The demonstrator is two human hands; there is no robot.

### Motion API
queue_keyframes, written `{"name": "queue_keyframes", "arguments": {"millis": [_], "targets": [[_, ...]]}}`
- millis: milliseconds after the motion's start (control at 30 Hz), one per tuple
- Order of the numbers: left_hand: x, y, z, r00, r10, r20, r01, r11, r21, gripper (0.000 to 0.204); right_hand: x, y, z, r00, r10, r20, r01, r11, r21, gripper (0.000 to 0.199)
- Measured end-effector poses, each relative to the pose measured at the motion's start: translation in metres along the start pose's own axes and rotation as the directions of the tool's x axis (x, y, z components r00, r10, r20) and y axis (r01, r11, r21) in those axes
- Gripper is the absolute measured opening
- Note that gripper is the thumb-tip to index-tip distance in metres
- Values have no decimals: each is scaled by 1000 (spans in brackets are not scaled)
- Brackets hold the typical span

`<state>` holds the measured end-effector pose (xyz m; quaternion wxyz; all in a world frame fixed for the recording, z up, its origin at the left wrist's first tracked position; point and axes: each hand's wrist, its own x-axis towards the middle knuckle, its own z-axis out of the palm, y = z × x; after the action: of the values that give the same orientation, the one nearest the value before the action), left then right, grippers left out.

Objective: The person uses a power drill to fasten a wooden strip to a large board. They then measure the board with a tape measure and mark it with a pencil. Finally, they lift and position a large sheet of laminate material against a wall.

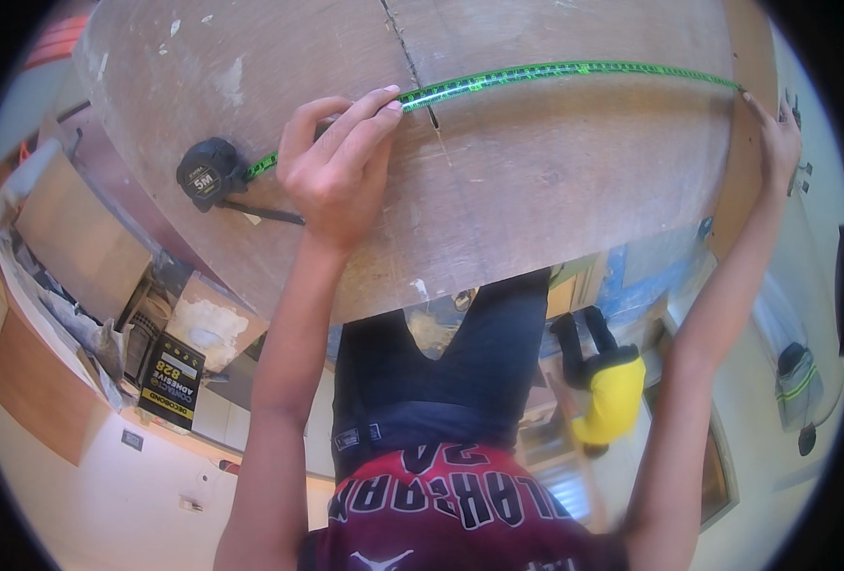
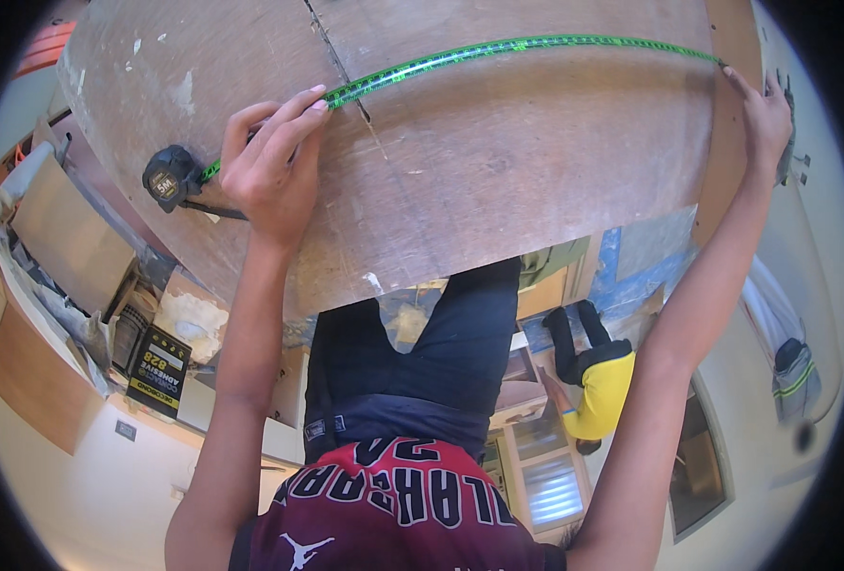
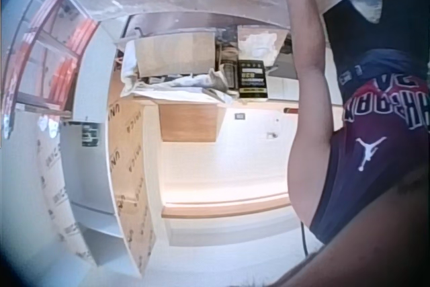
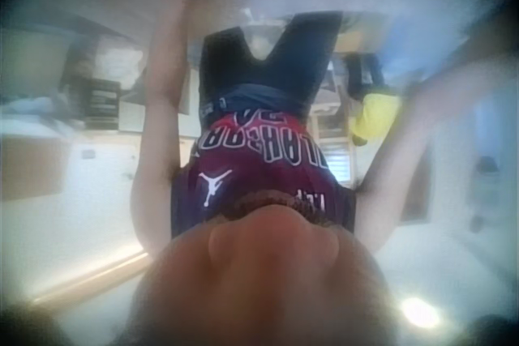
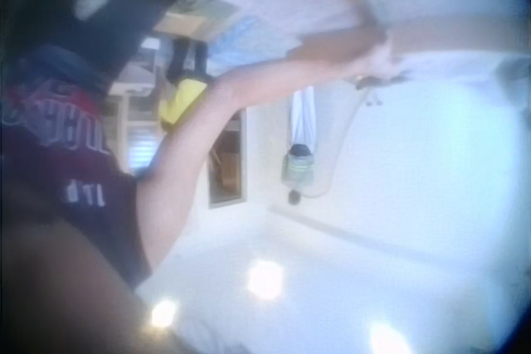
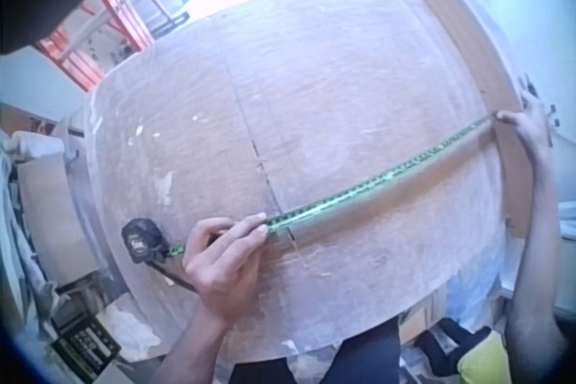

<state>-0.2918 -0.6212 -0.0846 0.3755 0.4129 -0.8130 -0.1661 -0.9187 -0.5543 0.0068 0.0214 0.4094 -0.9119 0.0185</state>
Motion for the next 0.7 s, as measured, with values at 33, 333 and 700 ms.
{"name": "queue_keyframes", "arguments": {"millis": [33, 333, 700], "targets": [[0, -1, 0, 1000, 9, -4, -9, 1000, 0, 20, 1, 1, 1, 1000, 0, 4, 0, 1000, 13, 84], [2, -1, 0, 1000, 23, -4, -23, 1000, -6, 20, 10, 17, 5, 999, 5, 35, -7, 999, 52, 91], [0, 0, -1, 1000, -5, 11, 5, 1000, -9, 18, 2, 5, 2, 1000, 19, 11, -19, 1000, -4, 88]]}}
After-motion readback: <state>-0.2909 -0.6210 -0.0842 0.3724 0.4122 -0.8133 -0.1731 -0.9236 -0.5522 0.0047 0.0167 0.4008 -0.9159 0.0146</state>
